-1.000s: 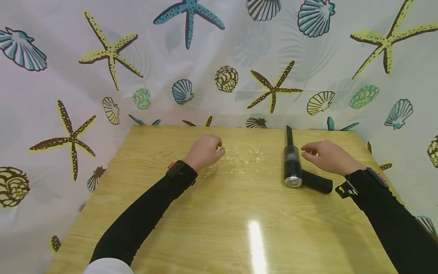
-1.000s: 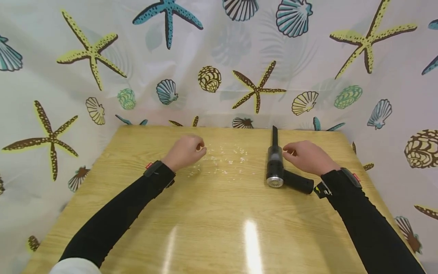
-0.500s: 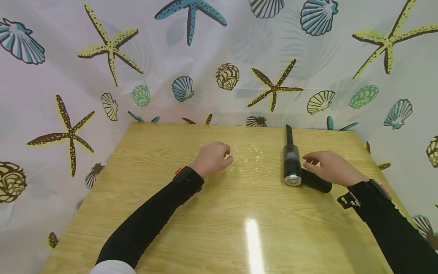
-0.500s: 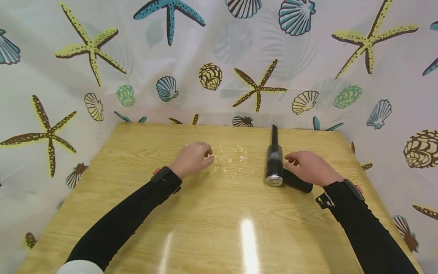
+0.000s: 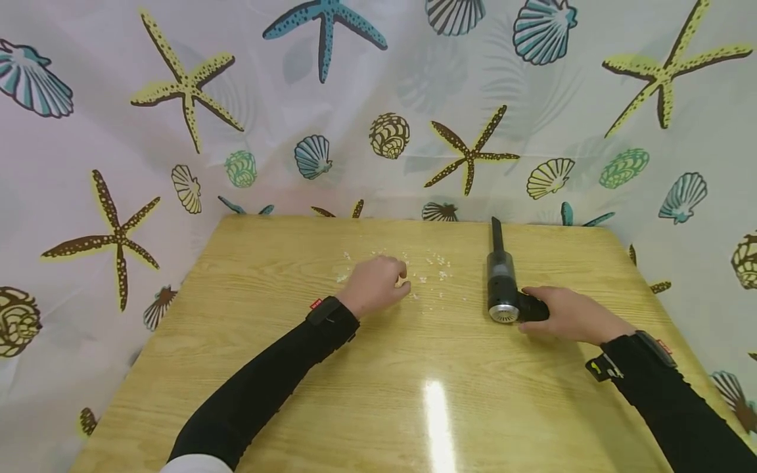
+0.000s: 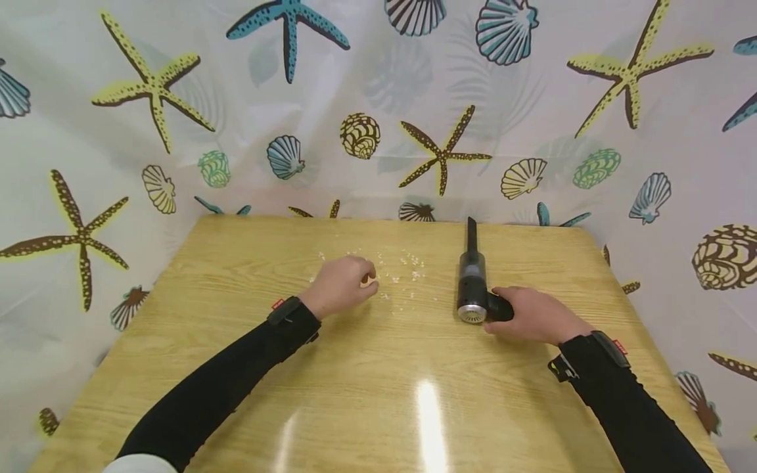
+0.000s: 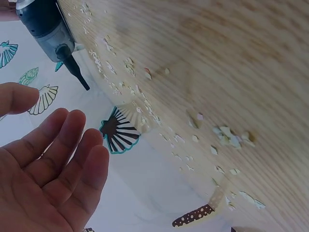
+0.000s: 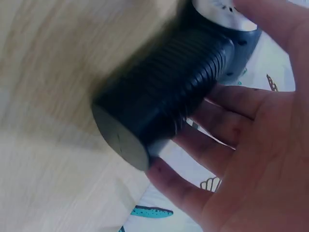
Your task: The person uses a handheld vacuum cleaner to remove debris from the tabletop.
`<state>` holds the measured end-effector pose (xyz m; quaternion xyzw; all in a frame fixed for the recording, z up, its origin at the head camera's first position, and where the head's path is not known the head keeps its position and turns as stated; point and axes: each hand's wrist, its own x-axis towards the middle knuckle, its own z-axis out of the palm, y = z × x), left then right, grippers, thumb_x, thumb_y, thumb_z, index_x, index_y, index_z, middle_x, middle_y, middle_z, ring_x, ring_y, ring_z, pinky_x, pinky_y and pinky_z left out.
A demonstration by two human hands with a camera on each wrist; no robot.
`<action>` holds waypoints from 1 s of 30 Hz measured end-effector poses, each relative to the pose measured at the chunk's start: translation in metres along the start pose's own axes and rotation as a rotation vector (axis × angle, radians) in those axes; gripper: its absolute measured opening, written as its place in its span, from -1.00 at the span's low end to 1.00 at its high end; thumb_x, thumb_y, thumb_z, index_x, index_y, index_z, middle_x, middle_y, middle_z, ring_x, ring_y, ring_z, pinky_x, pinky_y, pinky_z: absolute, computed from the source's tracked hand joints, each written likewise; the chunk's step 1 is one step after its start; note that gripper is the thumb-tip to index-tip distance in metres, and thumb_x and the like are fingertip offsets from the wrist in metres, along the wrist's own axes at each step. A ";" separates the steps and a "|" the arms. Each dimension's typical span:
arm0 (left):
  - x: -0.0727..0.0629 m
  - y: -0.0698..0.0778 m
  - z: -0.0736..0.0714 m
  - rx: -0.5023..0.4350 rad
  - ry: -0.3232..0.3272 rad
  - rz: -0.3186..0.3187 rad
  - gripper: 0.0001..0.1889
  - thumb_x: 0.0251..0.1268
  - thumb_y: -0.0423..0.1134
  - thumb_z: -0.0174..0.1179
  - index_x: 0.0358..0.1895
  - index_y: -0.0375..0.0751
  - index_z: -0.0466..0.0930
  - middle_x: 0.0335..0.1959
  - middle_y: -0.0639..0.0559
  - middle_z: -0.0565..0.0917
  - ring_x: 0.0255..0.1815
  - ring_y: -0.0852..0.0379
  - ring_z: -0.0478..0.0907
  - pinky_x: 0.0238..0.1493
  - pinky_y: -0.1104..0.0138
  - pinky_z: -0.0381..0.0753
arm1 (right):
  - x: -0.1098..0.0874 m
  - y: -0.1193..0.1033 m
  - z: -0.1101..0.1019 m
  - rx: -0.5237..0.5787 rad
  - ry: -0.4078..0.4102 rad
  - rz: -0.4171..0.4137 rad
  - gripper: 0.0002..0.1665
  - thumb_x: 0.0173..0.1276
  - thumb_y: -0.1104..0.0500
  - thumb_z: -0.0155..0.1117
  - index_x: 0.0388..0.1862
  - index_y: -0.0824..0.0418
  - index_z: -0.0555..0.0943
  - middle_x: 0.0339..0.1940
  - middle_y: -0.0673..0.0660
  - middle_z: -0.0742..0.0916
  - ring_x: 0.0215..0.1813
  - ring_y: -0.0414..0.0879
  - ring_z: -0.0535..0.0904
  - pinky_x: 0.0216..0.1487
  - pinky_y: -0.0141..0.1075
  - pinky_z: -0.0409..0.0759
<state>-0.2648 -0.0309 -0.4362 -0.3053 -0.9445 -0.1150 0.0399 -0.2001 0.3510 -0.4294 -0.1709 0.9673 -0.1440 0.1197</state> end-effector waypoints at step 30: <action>-0.001 0.014 0.009 0.048 -0.023 0.061 -0.72 0.42 -0.05 0.15 -0.07 -0.10 0.76 -0.22 0.06 0.77 -0.41 0.22 0.61 -0.48 0.41 0.54 | 0.010 0.005 0.035 -0.150 0.246 -0.060 -0.35 0.30 0.08 0.37 0.29 0.38 0.48 0.12 0.38 0.68 0.09 0.28 0.65 0.01 0.19 0.59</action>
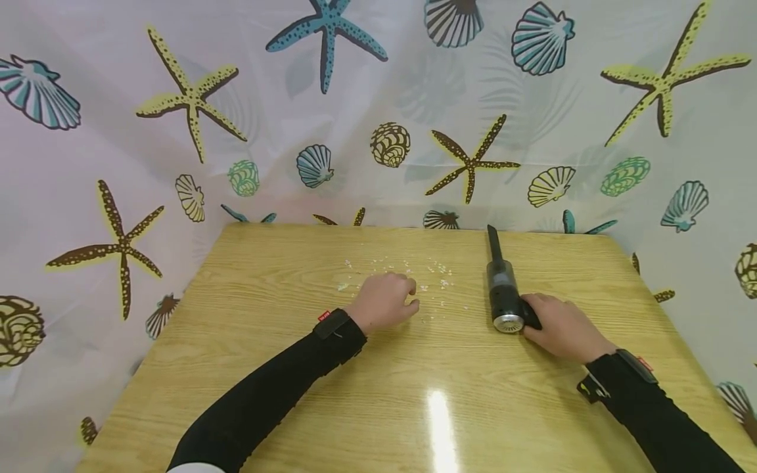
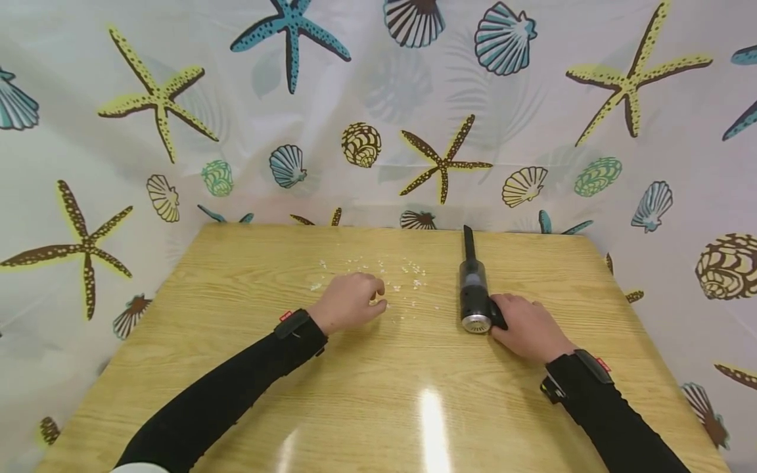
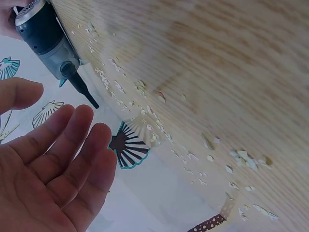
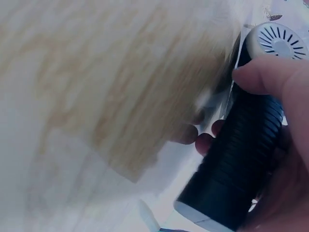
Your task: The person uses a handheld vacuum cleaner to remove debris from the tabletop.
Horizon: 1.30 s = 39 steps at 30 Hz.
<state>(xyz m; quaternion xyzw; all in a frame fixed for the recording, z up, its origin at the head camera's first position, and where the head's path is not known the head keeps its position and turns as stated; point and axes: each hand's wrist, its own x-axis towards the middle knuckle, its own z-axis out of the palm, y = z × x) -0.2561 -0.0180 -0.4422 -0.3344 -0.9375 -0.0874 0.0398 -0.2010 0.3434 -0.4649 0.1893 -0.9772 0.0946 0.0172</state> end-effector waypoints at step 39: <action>0.022 0.019 -0.058 -0.143 0.202 0.056 -0.67 0.51 0.02 0.07 0.12 -0.06 0.59 0.01 0.07 0.65 0.06 0.12 0.57 -0.07 0.30 0.60 | -0.021 -0.038 -0.038 0.159 0.299 0.010 -0.55 0.15 0.16 0.52 -0.01 0.26 0.59 -0.32 0.16 0.76 -0.39 -0.08 0.64 -0.43 -0.20 0.51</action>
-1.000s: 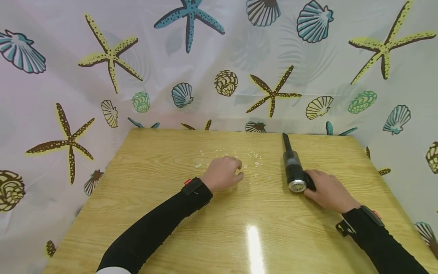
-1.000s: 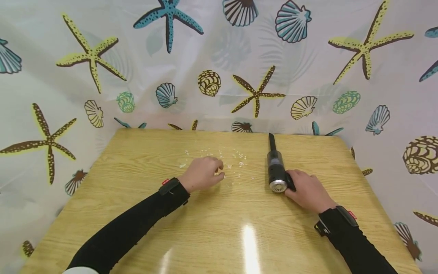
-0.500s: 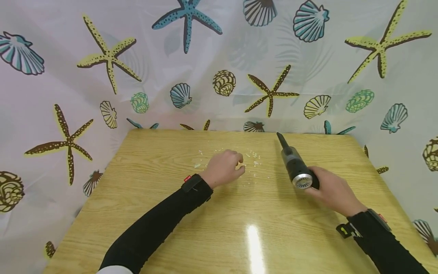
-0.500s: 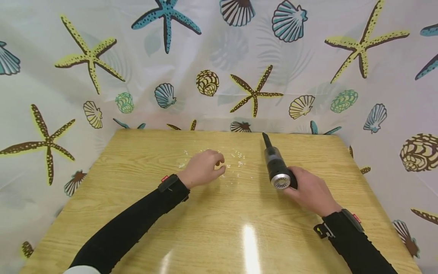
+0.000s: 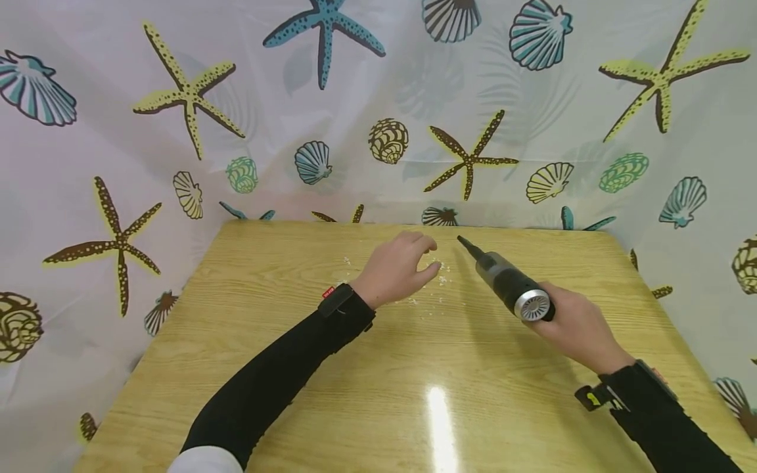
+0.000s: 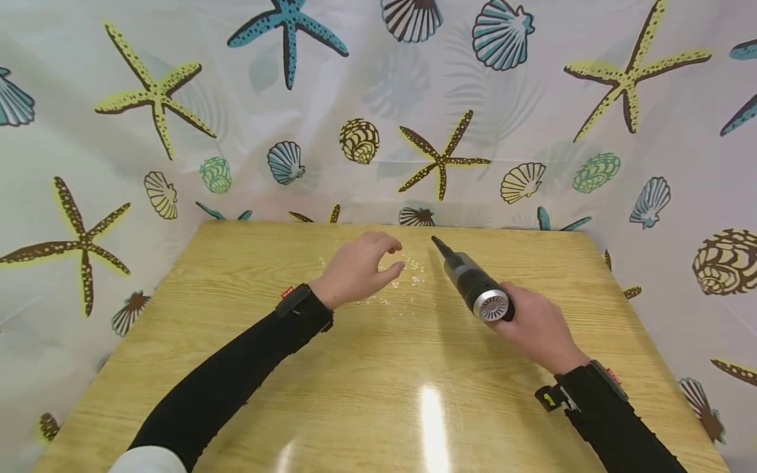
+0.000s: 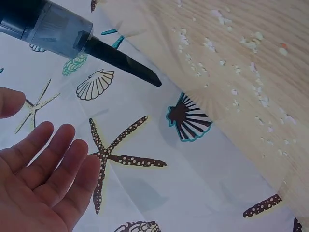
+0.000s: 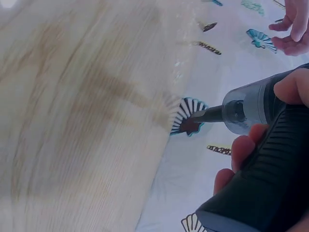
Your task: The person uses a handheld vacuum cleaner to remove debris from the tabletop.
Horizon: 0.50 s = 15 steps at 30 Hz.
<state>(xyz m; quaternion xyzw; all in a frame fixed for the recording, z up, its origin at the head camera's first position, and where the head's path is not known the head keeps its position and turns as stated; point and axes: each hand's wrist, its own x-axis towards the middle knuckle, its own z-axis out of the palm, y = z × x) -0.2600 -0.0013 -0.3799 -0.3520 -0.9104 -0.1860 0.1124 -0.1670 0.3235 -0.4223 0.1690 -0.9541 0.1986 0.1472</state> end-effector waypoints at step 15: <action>0.008 0.032 -0.005 0.003 -0.015 0.265 -0.46 0.40 0.06 0.22 0.32 -0.14 0.47 0.28 0.01 0.54 0.33 0.12 0.46 0.37 0.37 0.39 | 0.000 -0.029 -0.012 0.256 -0.105 0.124 -0.46 0.31 0.13 0.43 0.19 0.39 0.59 -0.08 0.33 0.77 -0.28 -0.06 0.66 -0.37 -0.31 0.56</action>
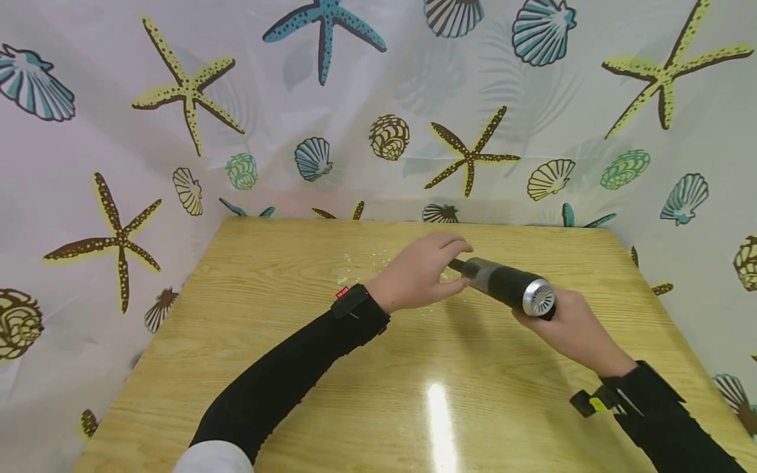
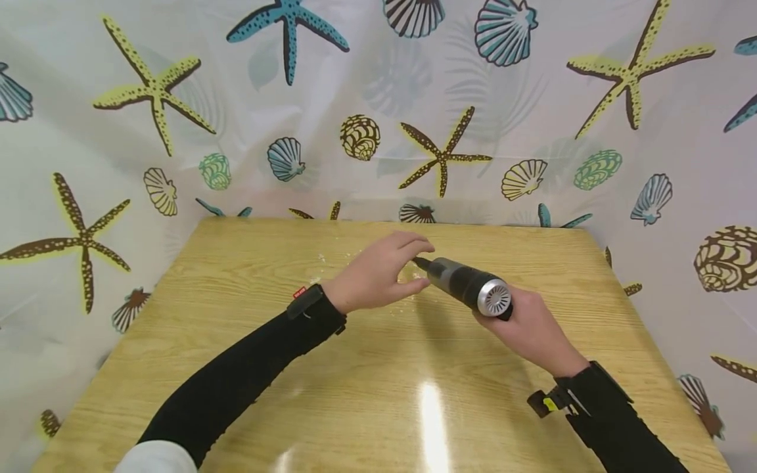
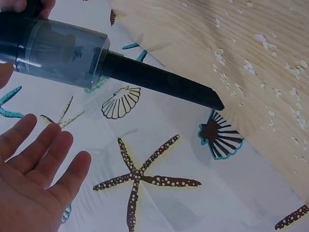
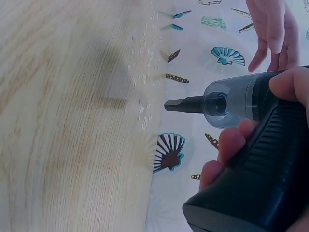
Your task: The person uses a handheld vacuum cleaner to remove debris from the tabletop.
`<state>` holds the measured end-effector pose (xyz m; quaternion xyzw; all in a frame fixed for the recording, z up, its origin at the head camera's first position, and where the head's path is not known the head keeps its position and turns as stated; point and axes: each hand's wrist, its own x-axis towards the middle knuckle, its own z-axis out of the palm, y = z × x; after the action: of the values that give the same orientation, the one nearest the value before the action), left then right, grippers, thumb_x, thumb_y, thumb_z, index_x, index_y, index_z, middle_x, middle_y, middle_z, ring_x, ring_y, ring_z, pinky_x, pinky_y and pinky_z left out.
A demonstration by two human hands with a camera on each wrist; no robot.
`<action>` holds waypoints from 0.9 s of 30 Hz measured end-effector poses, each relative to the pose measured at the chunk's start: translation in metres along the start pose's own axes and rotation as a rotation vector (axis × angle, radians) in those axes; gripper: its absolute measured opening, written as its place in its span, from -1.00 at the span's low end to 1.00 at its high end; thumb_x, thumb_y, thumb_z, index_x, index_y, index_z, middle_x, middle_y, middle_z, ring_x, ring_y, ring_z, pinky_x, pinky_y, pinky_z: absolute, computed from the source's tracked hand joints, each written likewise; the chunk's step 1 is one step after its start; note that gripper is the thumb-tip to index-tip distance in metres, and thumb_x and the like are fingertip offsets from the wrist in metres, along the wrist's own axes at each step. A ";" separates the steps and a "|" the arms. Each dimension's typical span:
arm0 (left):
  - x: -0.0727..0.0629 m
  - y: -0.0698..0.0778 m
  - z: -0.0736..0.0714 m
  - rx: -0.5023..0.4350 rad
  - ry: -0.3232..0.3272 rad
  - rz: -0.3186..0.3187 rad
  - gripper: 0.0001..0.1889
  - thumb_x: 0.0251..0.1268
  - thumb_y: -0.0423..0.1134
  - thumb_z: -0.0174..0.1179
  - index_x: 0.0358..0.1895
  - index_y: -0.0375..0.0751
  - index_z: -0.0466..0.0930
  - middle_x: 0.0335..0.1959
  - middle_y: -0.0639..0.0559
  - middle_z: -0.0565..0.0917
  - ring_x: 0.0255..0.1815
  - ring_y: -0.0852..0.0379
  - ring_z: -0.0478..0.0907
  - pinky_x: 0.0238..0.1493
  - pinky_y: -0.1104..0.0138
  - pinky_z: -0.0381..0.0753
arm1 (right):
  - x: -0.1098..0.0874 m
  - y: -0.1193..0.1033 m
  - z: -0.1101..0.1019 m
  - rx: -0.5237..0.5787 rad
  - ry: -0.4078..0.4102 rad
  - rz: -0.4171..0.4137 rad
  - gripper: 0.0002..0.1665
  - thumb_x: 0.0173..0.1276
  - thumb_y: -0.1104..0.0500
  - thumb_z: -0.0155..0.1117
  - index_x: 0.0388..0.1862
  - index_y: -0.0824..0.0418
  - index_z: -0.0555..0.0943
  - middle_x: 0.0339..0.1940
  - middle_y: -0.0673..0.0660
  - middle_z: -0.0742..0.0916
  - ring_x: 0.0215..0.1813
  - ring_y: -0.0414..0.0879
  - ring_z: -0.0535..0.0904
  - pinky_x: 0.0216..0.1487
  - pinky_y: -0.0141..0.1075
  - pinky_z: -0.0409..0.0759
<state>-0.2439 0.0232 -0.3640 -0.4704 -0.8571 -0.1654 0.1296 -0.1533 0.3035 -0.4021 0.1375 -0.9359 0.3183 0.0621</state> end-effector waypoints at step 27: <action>0.028 0.076 0.060 0.143 0.119 0.147 -0.40 0.35 -0.12 0.24 0.37 -0.30 0.32 0.24 -0.03 0.54 0.29 0.09 0.49 0.47 0.32 0.30 | -0.036 -0.010 -0.013 0.248 -0.079 0.211 -0.42 0.49 0.11 0.25 0.33 0.36 0.33 -0.49 0.15 0.62 -0.48 -0.04 0.58 -0.41 -0.29 0.50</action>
<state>-0.1980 0.1075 -0.3957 -0.5110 -0.8206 -0.1213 0.2253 -0.1159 0.3116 -0.3932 0.0576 -0.9003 0.4306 -0.0261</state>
